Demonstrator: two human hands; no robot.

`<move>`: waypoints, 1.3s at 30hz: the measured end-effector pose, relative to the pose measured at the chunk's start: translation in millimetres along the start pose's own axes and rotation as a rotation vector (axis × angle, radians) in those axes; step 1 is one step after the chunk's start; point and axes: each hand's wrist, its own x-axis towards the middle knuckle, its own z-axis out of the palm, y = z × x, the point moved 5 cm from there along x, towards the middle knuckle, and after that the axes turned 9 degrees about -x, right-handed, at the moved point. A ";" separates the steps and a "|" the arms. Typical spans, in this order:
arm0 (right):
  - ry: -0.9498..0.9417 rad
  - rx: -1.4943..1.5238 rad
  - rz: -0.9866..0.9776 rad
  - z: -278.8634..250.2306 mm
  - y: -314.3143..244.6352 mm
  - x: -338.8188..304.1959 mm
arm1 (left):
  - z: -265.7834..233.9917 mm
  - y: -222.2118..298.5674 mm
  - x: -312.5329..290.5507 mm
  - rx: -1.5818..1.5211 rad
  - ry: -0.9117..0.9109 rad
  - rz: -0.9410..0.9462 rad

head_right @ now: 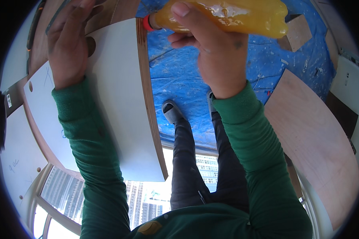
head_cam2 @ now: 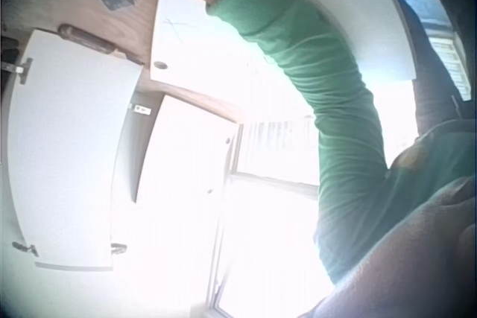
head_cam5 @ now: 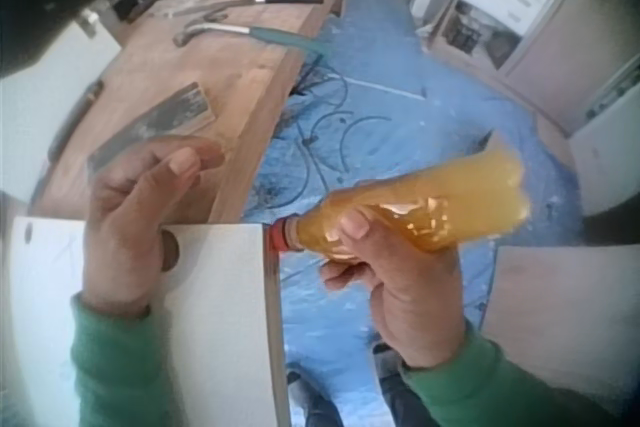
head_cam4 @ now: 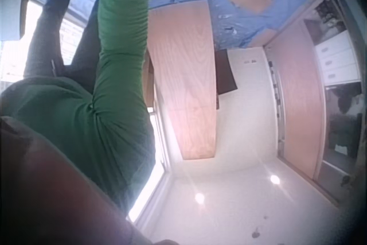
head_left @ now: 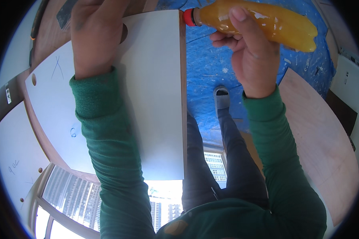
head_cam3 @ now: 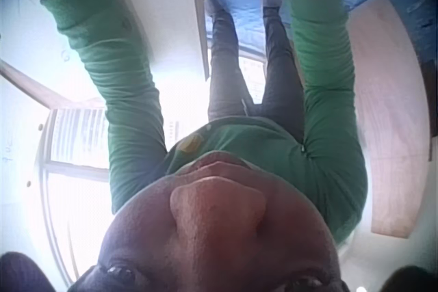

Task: The person applies glue from a yellow bottle to the edge of a white cabinet panel, then uses a hammer to tap a dowel into a pre-drilled hole. They flip the panel and continue applying glue to another edge. The work is done on a blue protective sheet on the floor.

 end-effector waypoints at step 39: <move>-0.098 0.057 0.086 -10.8 27.2 -78.3 | 2.8 8.6 -0.5 -0.065 -0.134 0.084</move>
